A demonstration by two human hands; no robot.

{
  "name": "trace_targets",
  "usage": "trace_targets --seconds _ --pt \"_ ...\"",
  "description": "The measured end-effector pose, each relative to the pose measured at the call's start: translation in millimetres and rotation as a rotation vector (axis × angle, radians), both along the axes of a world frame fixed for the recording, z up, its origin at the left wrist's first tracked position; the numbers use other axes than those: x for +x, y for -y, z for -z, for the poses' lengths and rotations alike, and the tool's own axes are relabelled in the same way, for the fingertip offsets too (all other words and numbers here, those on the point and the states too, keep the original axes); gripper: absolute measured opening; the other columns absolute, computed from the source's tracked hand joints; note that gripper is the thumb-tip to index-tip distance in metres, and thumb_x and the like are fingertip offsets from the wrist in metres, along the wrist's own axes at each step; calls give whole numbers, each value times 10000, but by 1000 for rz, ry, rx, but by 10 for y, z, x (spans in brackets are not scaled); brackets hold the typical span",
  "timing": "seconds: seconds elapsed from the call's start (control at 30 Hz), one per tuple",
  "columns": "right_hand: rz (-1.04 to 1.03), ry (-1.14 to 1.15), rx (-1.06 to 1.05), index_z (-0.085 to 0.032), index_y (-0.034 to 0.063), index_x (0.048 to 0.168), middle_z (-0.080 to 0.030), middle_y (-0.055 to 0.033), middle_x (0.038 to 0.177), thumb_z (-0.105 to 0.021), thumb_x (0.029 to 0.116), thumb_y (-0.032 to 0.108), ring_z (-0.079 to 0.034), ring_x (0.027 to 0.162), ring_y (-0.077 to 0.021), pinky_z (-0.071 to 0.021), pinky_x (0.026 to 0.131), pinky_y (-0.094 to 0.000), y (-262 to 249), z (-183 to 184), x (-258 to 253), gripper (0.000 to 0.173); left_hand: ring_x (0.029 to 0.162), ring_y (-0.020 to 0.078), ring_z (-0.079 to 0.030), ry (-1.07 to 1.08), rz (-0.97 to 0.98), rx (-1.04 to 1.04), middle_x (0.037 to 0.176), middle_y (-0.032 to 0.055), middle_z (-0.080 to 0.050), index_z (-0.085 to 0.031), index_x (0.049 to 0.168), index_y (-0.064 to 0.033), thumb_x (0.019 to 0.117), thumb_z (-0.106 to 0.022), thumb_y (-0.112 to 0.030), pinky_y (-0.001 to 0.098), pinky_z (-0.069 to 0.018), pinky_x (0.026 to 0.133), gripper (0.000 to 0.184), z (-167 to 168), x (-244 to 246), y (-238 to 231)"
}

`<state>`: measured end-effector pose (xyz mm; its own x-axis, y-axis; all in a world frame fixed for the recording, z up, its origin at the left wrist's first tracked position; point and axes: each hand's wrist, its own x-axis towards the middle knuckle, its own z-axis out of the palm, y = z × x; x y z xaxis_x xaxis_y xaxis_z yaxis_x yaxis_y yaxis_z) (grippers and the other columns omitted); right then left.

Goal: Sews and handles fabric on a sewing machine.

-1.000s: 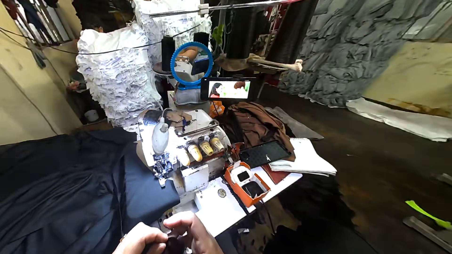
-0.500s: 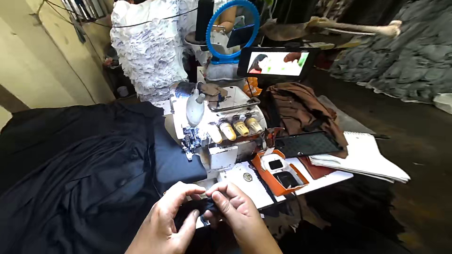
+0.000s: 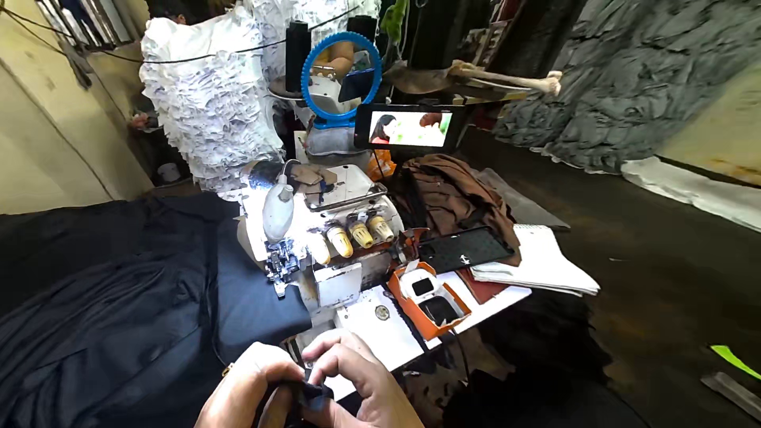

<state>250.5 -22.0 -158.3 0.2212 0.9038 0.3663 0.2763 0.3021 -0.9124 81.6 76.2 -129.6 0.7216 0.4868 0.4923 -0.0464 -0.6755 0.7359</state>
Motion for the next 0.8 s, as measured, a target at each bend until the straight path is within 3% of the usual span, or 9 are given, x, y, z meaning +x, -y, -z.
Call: trace_targets --seconds 0.1,0.23,0.33,0.37,0.47,0.63,0.7,0.8 --pt "-67 -170 13 -641 -92 1022 -689 -105 954 -674 915 -37 -658 878 -56 -555 830 -233 48 -56 -82 125 998 115 -627 -10 -97 112 967 134 -673 -684 1025 1 1021 -588 -84 207 -492 909 128 -67 -31 93" --pt "-149 -312 1 -645 -118 1105 -717 -86 1036 -616 948 -54 -676 936 -28 -567 882 -237 112 -90 -192 172 981 135 -620 -17 -182 222 946 113 -667 -686 1011 -52 1025 -603 -154 217 -477 899 133 -53 -131 145" --pt "-195 -232 13 -629 -101 1245 -644 -157 1217 -742 915 76 -656 1050 -87 -578 868 -250 104 -68 -191 391 948 120 -621 -35 -200 167 935 112 -658 -664 1017 -42 981 -621 -109 210 -489 843 88 -47 -195 145" --pt "-185 -179 8 -642 -82 1233 -627 -170 1212 -774 903 131 -646 1041 -103 -574 835 -242 90 -59 -182 415 927 110 -619 -36 -199 139 918 111 -651 -663 1011 -34 968 -646 -105 199 -492 822 85 -42 -207 141" --pt "-143 -159 8 -674 -76 1012 -657 -129 992 -712 941 77 -649 886 -74 -563 763 -211 43 -27 -176 173 873 83 -608 -8 -205 93 867 95 -630 -671 983 -23 969 -673 -114 168 -491 783 92 -4 -210 116" --pt "-26 -188 -94 -682 -41 1016 -696 -37 906 -594 988 28 -648 786 0 -563 736 -196 -86 -73 -156 115 977 19 -620 28 -333 196 969 14 -670 -681 1017 -108 1032 -604 -230 162 -500 862 144 47 -49 -76" --pt "137 -66 -97 -708 37 948 -680 4 874 -622 961 99 -636 774 7 -550 704 -173 -265 64 -112 107 942 24 -663 6 -467 310 958 -24 -722 -731 985 -139 1014 -609 -263 216 -542 828 177 164 109 -286" --pt "376 175 -65 -727 124 871 -662 14 945 -675 934 308 -631 897 -39 -536 765 -193 -525 327 -17 202 924 55 -681 -137 -591 328 937 -77 -718 -763 951 -186 961 -613 -307 313 -565 836 193 345 310 -564"
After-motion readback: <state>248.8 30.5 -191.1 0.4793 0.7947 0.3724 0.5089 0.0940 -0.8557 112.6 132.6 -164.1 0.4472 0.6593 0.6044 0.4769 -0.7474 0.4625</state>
